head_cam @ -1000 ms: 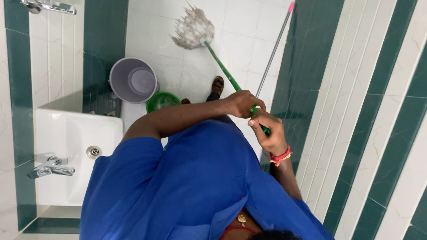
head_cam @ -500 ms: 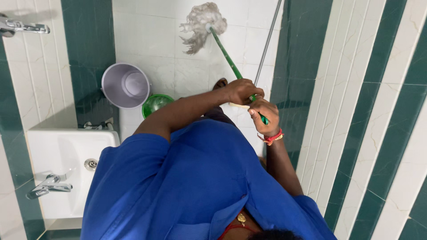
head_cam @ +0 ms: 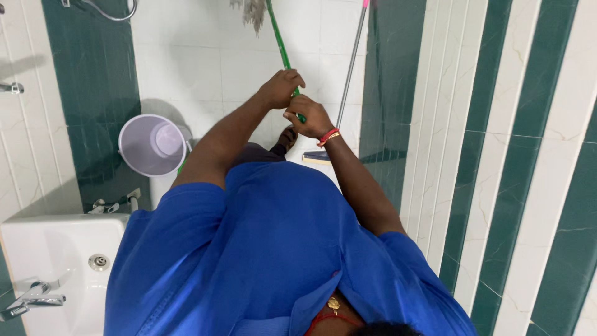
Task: The person mops the bathroom floor by hand using a mop and then uses a squeegee to push water toward the drain.
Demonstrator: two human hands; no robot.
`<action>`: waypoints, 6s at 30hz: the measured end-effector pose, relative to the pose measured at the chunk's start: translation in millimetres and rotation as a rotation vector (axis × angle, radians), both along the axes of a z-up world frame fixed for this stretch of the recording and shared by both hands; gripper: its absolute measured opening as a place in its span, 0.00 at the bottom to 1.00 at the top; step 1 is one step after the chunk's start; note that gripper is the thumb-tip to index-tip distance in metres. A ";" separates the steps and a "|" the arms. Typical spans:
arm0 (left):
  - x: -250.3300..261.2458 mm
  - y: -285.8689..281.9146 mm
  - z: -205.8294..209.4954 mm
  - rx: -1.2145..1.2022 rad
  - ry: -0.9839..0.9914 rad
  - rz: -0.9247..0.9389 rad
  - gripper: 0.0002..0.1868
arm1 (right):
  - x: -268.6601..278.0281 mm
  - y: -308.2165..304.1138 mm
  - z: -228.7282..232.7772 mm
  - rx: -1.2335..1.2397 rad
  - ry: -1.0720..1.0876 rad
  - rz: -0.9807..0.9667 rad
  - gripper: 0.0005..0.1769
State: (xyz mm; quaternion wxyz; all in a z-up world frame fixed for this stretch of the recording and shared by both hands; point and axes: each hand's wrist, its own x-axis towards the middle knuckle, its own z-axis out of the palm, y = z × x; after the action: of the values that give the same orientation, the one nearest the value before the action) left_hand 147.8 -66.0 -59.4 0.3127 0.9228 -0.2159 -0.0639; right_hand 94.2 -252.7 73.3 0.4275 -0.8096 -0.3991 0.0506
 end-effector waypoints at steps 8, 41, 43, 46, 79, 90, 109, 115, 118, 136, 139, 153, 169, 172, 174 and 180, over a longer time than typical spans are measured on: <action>-23.6 -50.3 97.3 -0.249 -0.109 -0.204 0.12 | -18.3 -46.5 85.7 0.154 0.019 -0.040 0.07; 297.2 197.4 18.2 -0.097 0.088 -0.163 0.08 | 271.0 212.0 -5.8 -0.175 -0.064 -0.138 0.10; 267.2 188.3 29.1 -0.164 0.094 -0.197 0.07 | 239.4 206.1 11.1 -0.177 -0.024 -0.145 0.10; 222.5 180.5 54.9 -0.179 0.082 -0.279 0.06 | 191.9 200.3 45.5 -0.169 0.045 -0.185 0.11; 386.6 215.3 99.2 0.048 0.063 -0.767 0.14 | 300.3 267.1 59.5 0.110 0.246 -0.516 0.02; 482.0 254.6 12.2 0.183 0.125 -0.612 0.23 | 392.8 305.8 5.5 -0.182 0.167 -0.473 0.03; 180.0 152.0 215.7 -0.115 0.407 -1.365 0.12 | 48.4 268.7 205.1 0.253 0.353 -1.023 0.04; 135.2 152.1 233.6 -0.021 0.458 -1.435 0.09 | 2.2 269.8 221.7 0.262 0.354 -0.899 0.18; 137.5 146.7 217.7 -0.034 0.445 -1.428 0.09 | 10.5 273.5 199.7 0.394 0.233 -0.969 0.20; 455.4 95.3 78.6 0.089 0.113 -1.119 0.04 | 334.3 220.2 58.4 0.170 0.097 -0.963 0.08; 505.5 94.7 52.0 0.446 0.168 -1.009 0.08 | 386.7 222.2 35.1 0.109 0.180 -0.923 0.04; 432.6 141.0 29.2 0.269 0.026 -1.089 0.18 | 313.0 263.5 56.4 0.122 0.244 -0.968 0.05; 142.3 144.3 229.8 0.204 0.559 -1.605 0.10 | 6.4 309.8 199.4 0.488 0.315 -1.124 0.08; 140.3 140.9 237.7 0.221 0.516 -1.662 0.09 | -1.3 312.1 205.7 0.465 0.258 -1.160 0.08; 143.7 135.9 232.5 0.170 0.488 -1.641 0.07 | 9.2 310.3 193.3 0.432 0.323 -1.319 0.05; 189.4 102.7 193.3 -0.040 0.374 -1.504 0.05 | 59.5 265.1 167.6 0.312 0.345 -1.355 0.05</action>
State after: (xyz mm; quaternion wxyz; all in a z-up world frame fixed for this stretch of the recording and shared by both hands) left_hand 337.2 36.8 133.9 0.2331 0.4963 -0.7289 -0.4100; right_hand 153.8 12.4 240.9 0.5328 -0.7894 0.2620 -0.1562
